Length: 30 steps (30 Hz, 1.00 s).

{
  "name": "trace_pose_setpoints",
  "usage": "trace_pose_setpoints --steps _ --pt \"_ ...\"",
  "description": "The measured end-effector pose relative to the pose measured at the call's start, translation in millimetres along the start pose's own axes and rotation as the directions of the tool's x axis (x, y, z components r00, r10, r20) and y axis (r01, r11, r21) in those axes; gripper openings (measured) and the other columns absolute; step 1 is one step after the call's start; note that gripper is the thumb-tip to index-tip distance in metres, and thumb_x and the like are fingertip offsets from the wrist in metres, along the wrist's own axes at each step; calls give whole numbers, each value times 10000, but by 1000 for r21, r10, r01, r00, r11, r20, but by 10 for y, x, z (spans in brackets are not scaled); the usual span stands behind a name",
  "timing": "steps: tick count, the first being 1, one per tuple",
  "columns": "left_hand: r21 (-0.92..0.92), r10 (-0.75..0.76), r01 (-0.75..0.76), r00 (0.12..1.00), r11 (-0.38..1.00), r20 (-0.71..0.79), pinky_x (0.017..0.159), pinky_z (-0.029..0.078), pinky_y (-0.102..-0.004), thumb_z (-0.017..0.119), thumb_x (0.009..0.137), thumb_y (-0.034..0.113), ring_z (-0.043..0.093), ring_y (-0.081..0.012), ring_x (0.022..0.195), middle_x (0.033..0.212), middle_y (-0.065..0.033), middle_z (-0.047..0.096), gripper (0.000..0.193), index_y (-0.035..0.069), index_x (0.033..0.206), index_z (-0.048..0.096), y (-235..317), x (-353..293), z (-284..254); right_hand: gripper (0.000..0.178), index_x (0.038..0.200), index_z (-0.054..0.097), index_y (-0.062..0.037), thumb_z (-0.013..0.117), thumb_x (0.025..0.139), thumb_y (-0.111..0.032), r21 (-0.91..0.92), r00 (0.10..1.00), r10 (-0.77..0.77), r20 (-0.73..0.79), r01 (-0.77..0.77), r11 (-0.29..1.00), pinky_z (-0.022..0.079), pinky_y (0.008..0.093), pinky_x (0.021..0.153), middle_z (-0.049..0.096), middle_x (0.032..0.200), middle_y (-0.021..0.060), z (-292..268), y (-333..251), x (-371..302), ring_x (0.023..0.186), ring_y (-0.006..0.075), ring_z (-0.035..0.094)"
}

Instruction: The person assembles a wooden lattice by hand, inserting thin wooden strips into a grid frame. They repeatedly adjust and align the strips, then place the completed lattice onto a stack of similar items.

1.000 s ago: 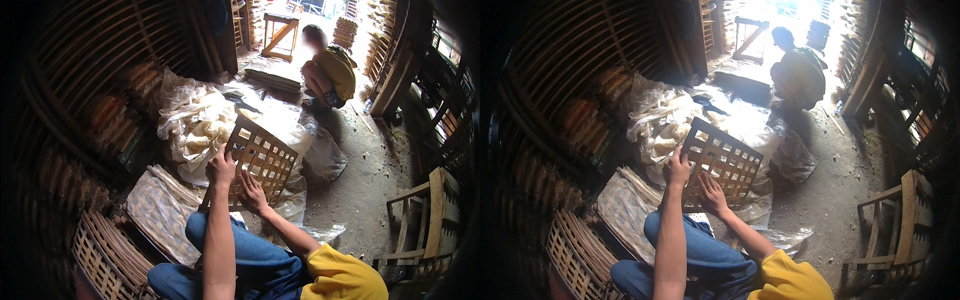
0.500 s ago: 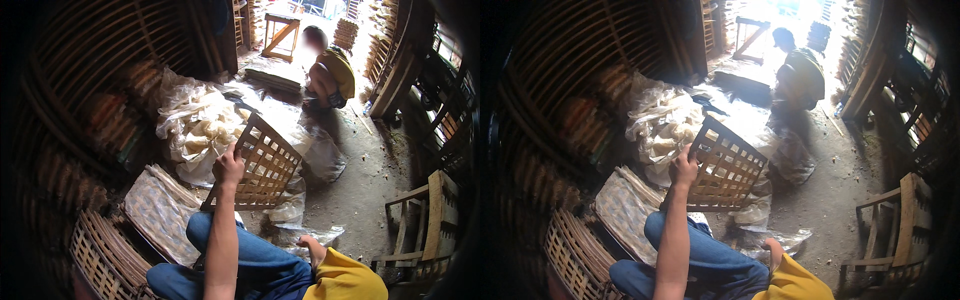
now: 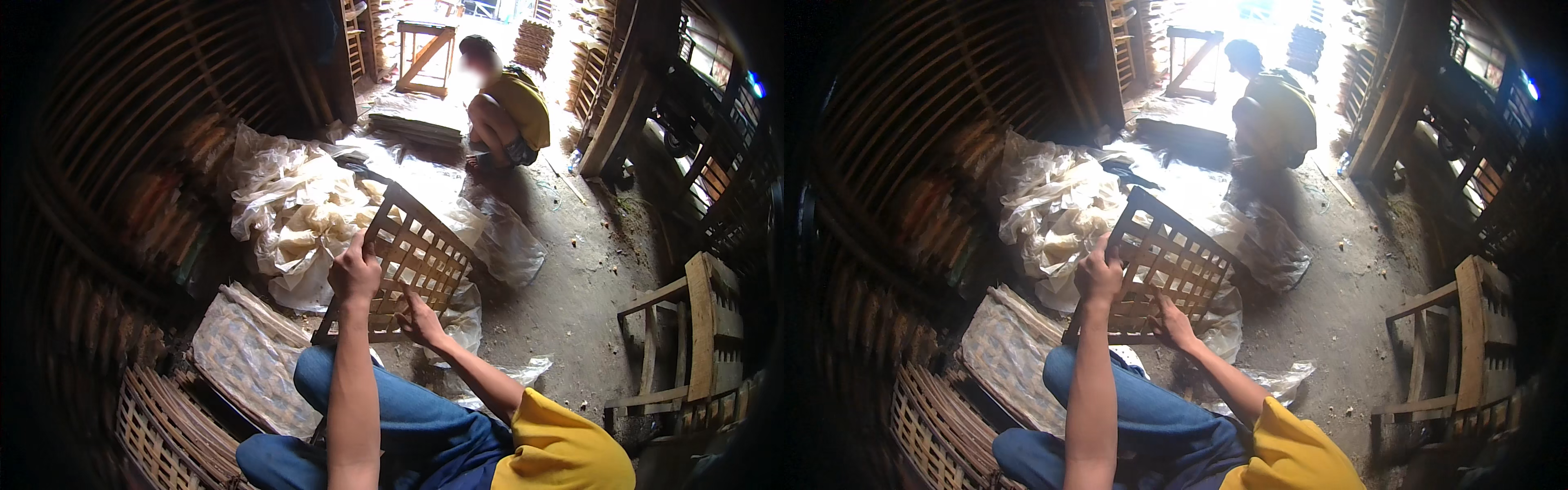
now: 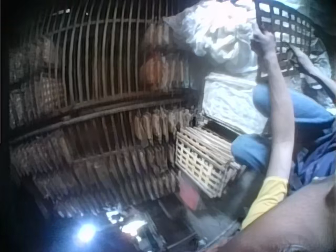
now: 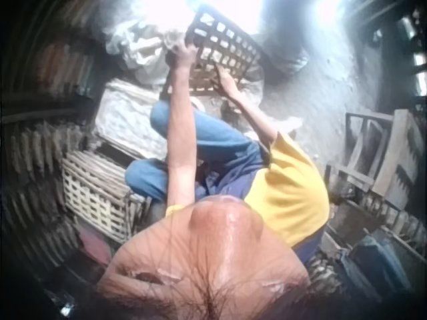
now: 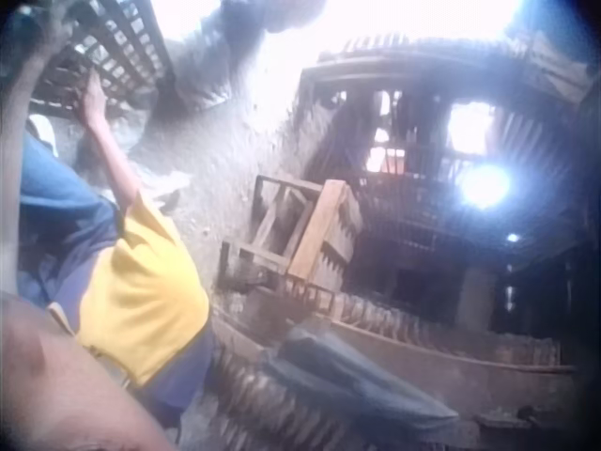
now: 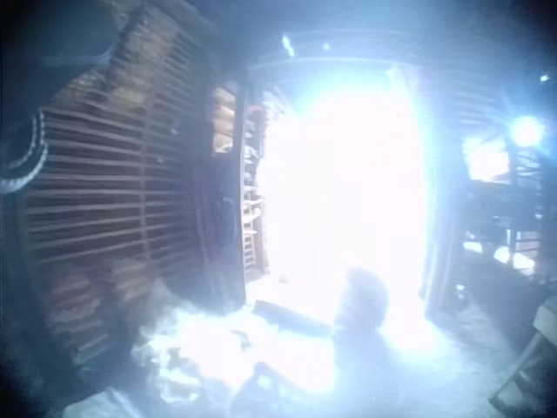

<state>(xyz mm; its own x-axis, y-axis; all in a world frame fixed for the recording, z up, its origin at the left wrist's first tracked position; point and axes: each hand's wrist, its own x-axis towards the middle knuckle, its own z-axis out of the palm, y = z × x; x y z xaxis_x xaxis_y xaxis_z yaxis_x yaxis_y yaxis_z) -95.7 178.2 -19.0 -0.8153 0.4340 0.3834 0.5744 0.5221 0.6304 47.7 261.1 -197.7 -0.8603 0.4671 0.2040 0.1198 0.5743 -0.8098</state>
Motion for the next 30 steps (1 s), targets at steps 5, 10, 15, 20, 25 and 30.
trace_pose_setpoints --steps 5,10,15,20,25,30 --pt "-18 1 -1 1000 1000 -17 715 546 -540 572 987 310 707 -425 838 866 -165 739 233 266 1194 670 -58 -1 -18 837 1622 229 -213 649 900 -150 -223 902 -409 139 430 875 554 435 849 551 1381 191 -174 296 -205 973 335 681" --pt "-25 -8 7 1000 1000 -25 709 546 -540 601 966 273 709 -424 826 835 -177 733 230 260 1184 674 1 -63 -25 958 1629 159 -195 757 888 -300 -330 898 352 264 -259 908 487 431 1049 468 1532 198 -1119 1490 -1099 1230 369 611" --pt "26 -23 24 999 999 -36 702 543 -546 609 960 271 705 -432 809 812 -182 727 232 256 1182 675 -192 -50 -194 1174 1622 4 -91 833 814 -290 -437 401 883 -246 -858 268 457 466 1087 559 1387 313 -2780 2424 -2338 1292 438 556" --pt "-123 -40 35 999 992 -36 720 538 -559 599 959 285 699 -447 830 856 -196 729 258 248 1201 679 -2 -6 30 1079 1640 -6 -197 707 831 -158 -166 187 374 -909 -982 88 534 433 477 690 1059 210 -6109 2312 -4221 561 275 644" --pt "34 19 -18 999 999 -34 767 544 -521 601 977 336 713 -417 872 911 -186 740 307 256 1265 670 -264 3 80 915 1593 195 -84 685 831 -211 68 -9 332 -943 -984 164 494 458 915 639 1267 236 -6117 1784 -3788 1067 354 621" --pt "-124 -29 41 995 991 98 718 533 -456 573 1000 267 733 -296 776 824 -71 746 272 256 1257 664 -333 26 -21 789 1568 257 -91 636 890 -230 213 -35 511 -859 -931 295 462 389 625 659 1211 214 -6042 654 -2859 863 250 643"
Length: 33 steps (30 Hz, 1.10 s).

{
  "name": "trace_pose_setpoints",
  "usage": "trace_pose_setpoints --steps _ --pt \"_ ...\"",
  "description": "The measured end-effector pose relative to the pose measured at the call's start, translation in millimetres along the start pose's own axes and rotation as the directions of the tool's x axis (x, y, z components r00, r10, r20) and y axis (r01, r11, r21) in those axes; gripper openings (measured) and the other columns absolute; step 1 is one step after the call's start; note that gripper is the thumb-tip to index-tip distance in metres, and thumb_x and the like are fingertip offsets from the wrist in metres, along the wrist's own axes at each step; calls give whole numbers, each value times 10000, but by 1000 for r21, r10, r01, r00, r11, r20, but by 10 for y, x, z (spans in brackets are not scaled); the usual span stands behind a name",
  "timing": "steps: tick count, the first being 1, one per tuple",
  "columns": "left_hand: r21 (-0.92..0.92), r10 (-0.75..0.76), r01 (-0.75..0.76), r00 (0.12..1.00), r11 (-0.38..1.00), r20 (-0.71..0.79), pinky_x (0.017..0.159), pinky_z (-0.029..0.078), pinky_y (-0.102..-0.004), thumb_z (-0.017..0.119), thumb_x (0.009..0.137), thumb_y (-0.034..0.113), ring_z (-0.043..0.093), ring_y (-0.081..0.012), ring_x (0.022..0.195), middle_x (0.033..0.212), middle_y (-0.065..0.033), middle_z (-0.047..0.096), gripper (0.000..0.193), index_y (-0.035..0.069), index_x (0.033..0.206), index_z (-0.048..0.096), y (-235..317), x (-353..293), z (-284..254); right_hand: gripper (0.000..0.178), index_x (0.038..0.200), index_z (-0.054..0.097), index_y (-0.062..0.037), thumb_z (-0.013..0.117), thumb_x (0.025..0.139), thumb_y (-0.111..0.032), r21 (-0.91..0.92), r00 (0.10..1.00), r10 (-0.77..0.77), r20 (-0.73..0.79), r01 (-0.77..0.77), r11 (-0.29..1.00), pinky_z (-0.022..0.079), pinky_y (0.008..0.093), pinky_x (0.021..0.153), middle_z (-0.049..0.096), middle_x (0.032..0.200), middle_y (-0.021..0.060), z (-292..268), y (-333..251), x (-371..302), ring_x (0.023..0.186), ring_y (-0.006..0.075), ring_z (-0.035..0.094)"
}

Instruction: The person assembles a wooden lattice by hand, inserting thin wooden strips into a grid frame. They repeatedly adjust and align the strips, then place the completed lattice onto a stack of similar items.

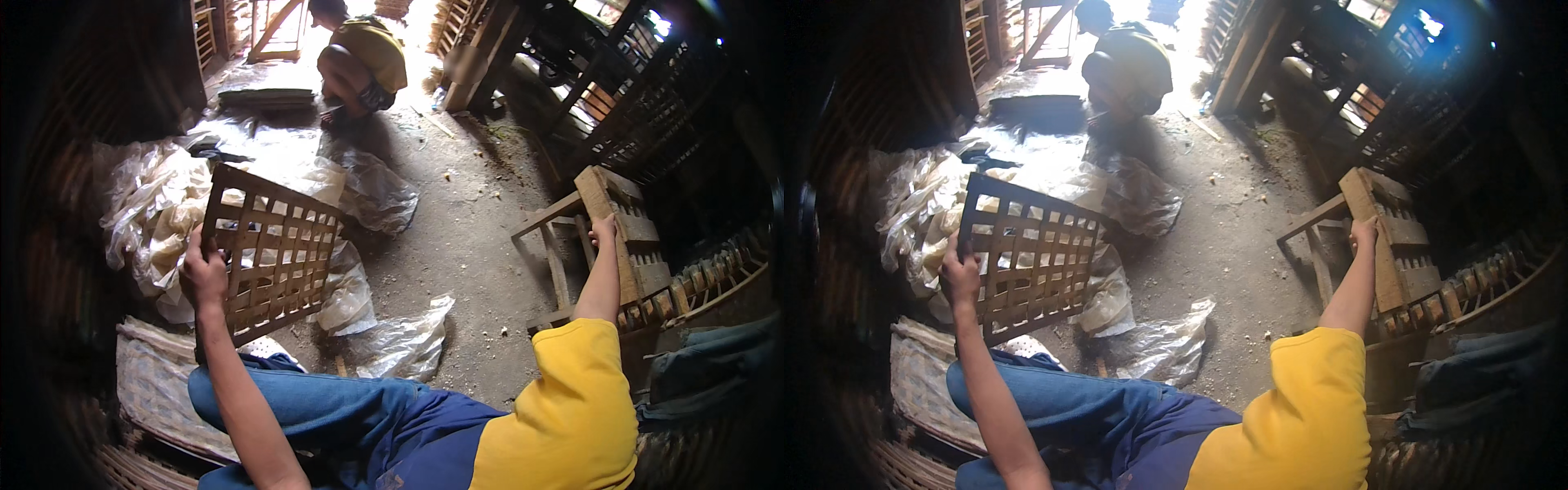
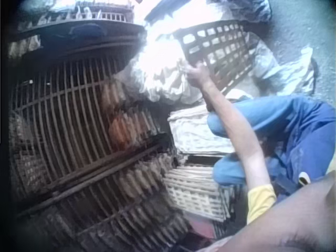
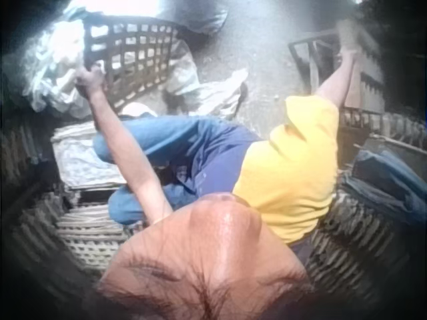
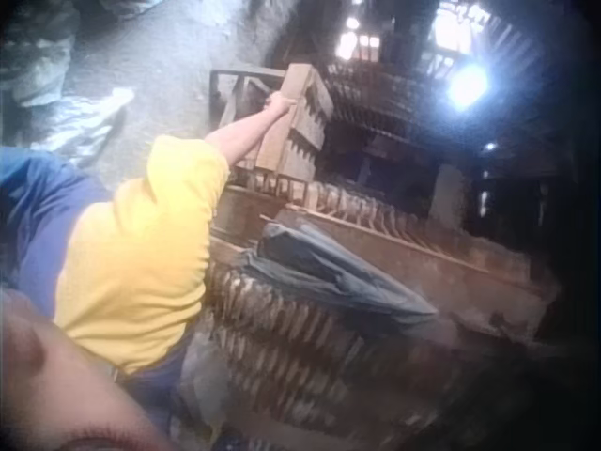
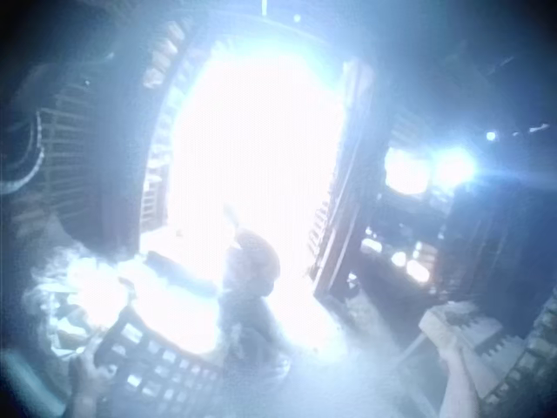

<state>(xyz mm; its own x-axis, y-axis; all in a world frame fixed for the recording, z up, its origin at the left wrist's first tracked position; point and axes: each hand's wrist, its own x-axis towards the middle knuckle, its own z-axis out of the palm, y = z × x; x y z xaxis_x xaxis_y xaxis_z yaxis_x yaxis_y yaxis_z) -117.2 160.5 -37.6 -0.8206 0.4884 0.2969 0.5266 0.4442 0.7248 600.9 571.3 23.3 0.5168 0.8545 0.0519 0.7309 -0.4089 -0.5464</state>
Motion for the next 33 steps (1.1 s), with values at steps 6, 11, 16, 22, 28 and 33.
trace_pose_setpoints --steps 6,11,16,22,28,33 --pt "45 8 -7 1000 999 -22 762 538 -433 588 986 297 745 -282 848 855 -110 747 324 198 1282 672 108 -28 120 453 1301 589 -24 640 902 -231 -312 829 -531 175 558 769 531 457 931 687 1226 187 1270 737 -465 1122 315 674" --pt "101 115 -100 979 990 -165 773 546 -522 593 960 266 711 -413 896 963 -163 746 288 261 1233 686 65 -97 -62 473 1246 685 -73 792 824 -259 2 347 -316 883 670 743 565 402 850 755 1054 147 3295 1094 -2745 942 273 725" --pt "83 83 -72 988 994 -128 753 556 -505 643 934 273 716 -402 874 943 -142 751 260 249 1190 684 192 -140 -95 524 1380 586 -79 667 928 -332 533 -398 -355 846 619 577 508 435 1009 685 1283 166 3402 870 -4943 1174 363 652" --pt "85 32 -19 988 996 -148 760 558 -491 668 909 246 718 -392 887 926 -123 753 286 236 1195 674 -94 -268 -371 668 1541 384 1 364 1094 -496 -312 -686 280 671 81 947 335 332 1181 418 1578 97 2380 -50 -5515 1391 199 437" --pt "5 5 -5 998 1000 -70 759 558 -488 674 909 262 722 -382 884 914 -110 756 274 233 1181 670 183 -274 -190 658 1578 312 -22 284 1112 -485 60 -706 24 707 94 994 263 334 1219 352 1612 111 2676 704 -4983 1434 205 384" --pt "38 3 -1 999 999 -49 760 558 -483 675 910 271 725 -375 876 911 -103 758 264 232 1170 663 193 -337 -217 785 1598 233 -27 386 1055 -573 242 -711 -91 697 114 964 217 380 1236 308 1622 188 1644 -338 -5301 1493 270 299"
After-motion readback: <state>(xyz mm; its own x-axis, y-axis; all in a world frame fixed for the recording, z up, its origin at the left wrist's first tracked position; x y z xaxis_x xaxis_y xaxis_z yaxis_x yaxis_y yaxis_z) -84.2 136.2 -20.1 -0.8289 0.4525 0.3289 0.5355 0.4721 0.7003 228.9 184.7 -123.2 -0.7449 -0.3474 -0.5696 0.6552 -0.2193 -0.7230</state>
